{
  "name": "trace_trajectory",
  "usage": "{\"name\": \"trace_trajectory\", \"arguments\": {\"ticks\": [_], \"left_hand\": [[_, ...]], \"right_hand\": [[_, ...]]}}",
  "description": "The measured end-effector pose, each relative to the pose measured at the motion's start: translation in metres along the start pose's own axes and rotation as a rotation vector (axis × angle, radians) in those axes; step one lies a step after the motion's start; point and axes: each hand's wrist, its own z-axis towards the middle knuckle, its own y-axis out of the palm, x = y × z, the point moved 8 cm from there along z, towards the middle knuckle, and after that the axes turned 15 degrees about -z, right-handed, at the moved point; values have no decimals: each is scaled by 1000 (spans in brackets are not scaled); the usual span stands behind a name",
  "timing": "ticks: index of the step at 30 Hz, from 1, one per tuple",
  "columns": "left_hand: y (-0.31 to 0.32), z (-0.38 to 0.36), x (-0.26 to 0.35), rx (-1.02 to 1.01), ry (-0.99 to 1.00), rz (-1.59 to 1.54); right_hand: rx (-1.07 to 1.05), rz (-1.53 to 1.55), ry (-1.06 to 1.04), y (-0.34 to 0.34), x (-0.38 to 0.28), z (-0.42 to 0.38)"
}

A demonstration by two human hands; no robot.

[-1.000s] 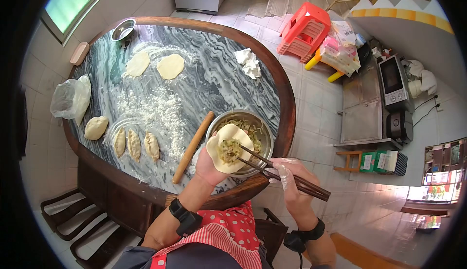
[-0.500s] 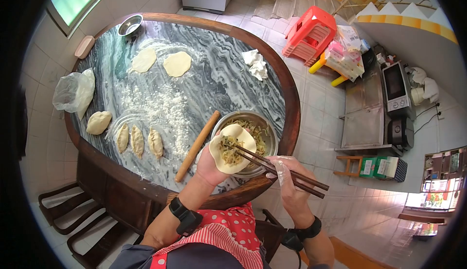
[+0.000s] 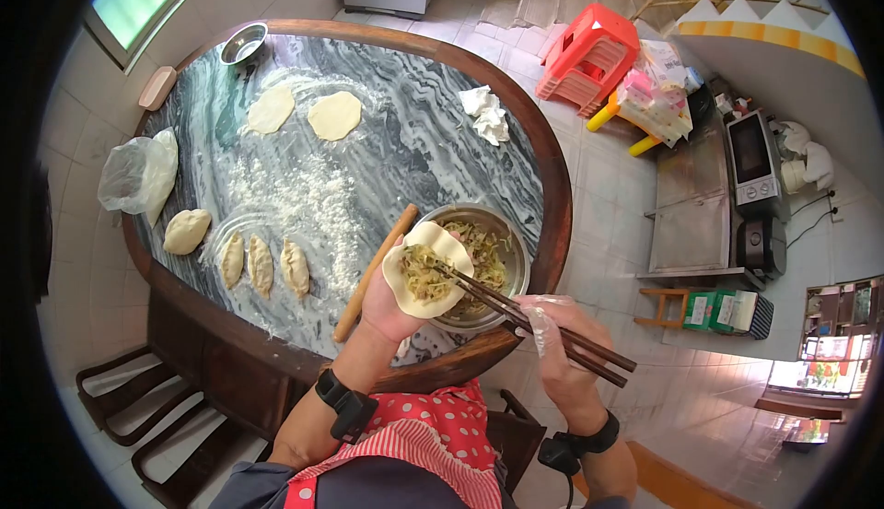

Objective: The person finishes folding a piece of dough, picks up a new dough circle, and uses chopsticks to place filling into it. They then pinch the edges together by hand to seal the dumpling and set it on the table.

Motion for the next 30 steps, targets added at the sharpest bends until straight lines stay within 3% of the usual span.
{"name": "trace_trajectory", "arguments": {"ticks": [5, 7, 13, 19, 25, 30], "left_hand": [[17, 0, 6, -40, 84, 44], [13, 2, 9, -21, 89, 13], [20, -1, 9, -33, 56, -4], [21, -4, 5, -29, 42, -1], [4, 0, 20, -18, 99, 91], [7, -5, 30, -9, 145, 132]], "right_hand": [[-22, 110, 78, 3, -6, -2], [-91, 13, -45, 13, -16, 0], [-86, 7, 43, 4, 0, 0], [-119, -9, -29, 11, -17, 8], [-10, 179, 137, -5, -5, 6], [169, 280, 141, -27, 12, -5]]}}
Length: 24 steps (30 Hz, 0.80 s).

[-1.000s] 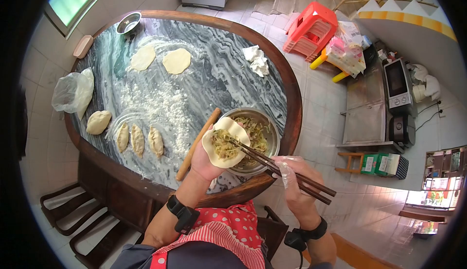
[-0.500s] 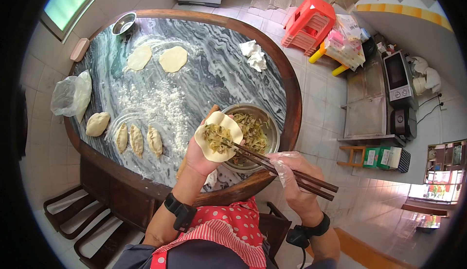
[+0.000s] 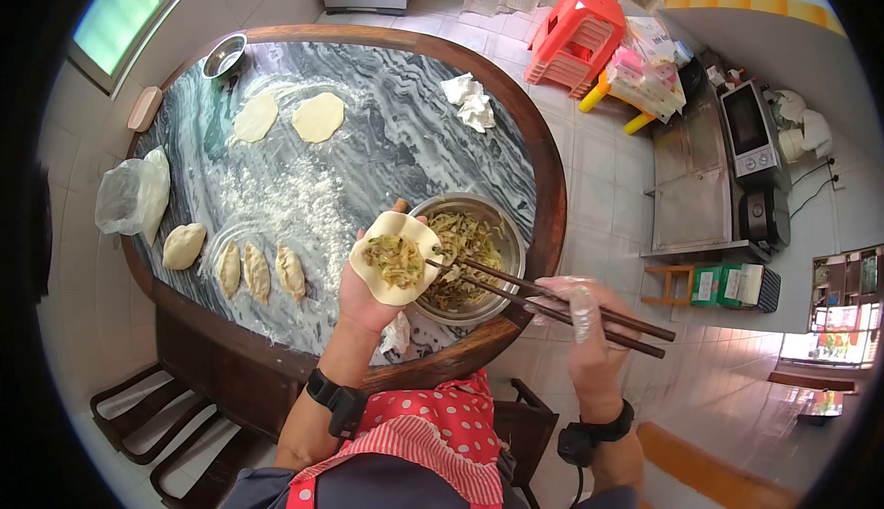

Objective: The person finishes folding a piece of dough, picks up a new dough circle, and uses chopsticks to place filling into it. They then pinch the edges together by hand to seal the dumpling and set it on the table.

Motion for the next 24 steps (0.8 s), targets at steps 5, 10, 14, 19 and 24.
{"name": "trace_trajectory", "arguments": {"ticks": [5, 10, 14, 19, 24], "left_hand": [[0, 0, 3, -14, -26, 6], [9, -3, 5, -17, -2, -63], [9, -3, 17, 22, 68, -12], [9, -9, 19, -47, 29, -50], [7, -14, 19, 13, 55, -49]], "right_hand": [[105, 123, 140, -28, 41, -8], [80, -117, 314, -27, 110, -20], [34, -164, 307, -24, 138, -22], [-84, -216, 255, -13, 153, -18], [79, -107, 370, -20, 188, -14]]}}
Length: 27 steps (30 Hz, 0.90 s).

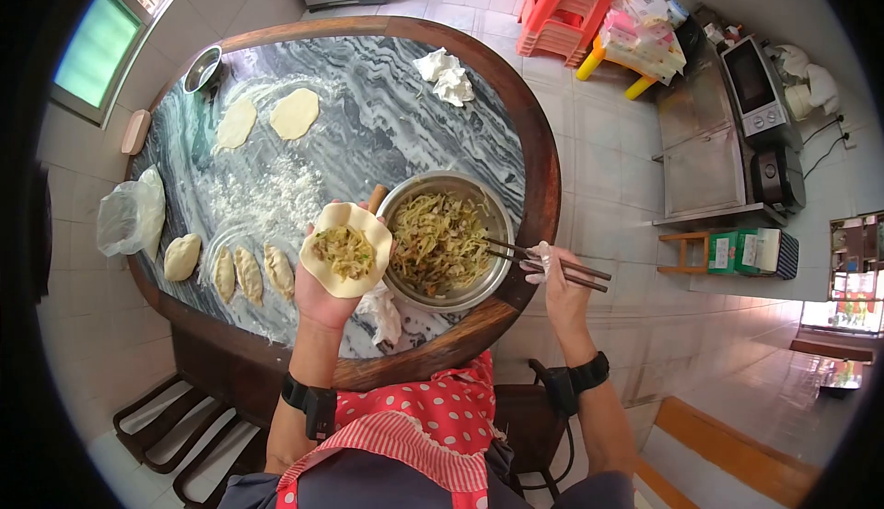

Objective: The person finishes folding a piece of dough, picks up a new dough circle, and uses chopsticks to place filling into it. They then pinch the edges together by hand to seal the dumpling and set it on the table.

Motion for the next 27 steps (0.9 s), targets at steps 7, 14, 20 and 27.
{"name": "trace_trajectory", "arguments": {"ticks": [7, 14, 20, 27], "left_hand": [[-9, -3, 0, 90, 25, 12], [-7, -7, 0, 76, 22, -35], [-10, -16, 11, 95, 64, -28], [-5, -21, 16, -81, 28, 35]], "right_hand": [[-57, 149, 118, 9, 17, 3], [-37, 200, 107, 7, 1, -16], [-101, 81, 71, 17, -20, -41], [-295, -69, -96, 24, -48, -52]]}}
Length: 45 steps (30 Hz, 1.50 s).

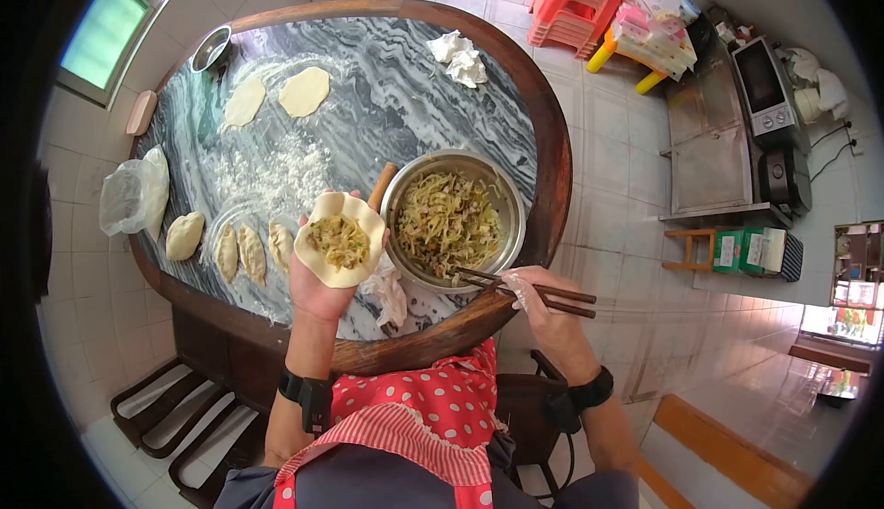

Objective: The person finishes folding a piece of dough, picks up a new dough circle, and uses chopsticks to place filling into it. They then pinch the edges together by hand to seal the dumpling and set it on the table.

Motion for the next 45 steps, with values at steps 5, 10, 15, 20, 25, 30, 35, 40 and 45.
{"name": "trace_trajectory", "arguments": {"ticks": [5, 10, 15, 20, 25, 30, 35, 40, 45], "left_hand": [[-5, -3, -2, 89, -3, -31], [0, -4, -4, 7, -32, -5], [-9, -4, 1, 176, 33, -75], [-14, 3, -10, 157, 4, -95], [-22, 15, -28, 118, -51, -37], [-25, 19, -54, 163, -100, 3], [-20, 19, -81, 132, -201, 3], [-20, 17, -81, 121, -203, -25], [-22, 17, -72, 120, -195, -83]], "right_hand": [[-119, -135, -178, 18, -6, 24], [-15, 109, 68, 20, 32, 32], [126, 294, 171, -1, 44, 23], [174, 413, 198, -24, 37, 14], [282, 354, 92, -57, -13, 7], [271, 340, -66, -67, -66, -1], [133, 138, -73, -26, -105, 5], [102, 79, -115, -24, -118, 5], [110, 76, -148, -27, -110, 12]]}}
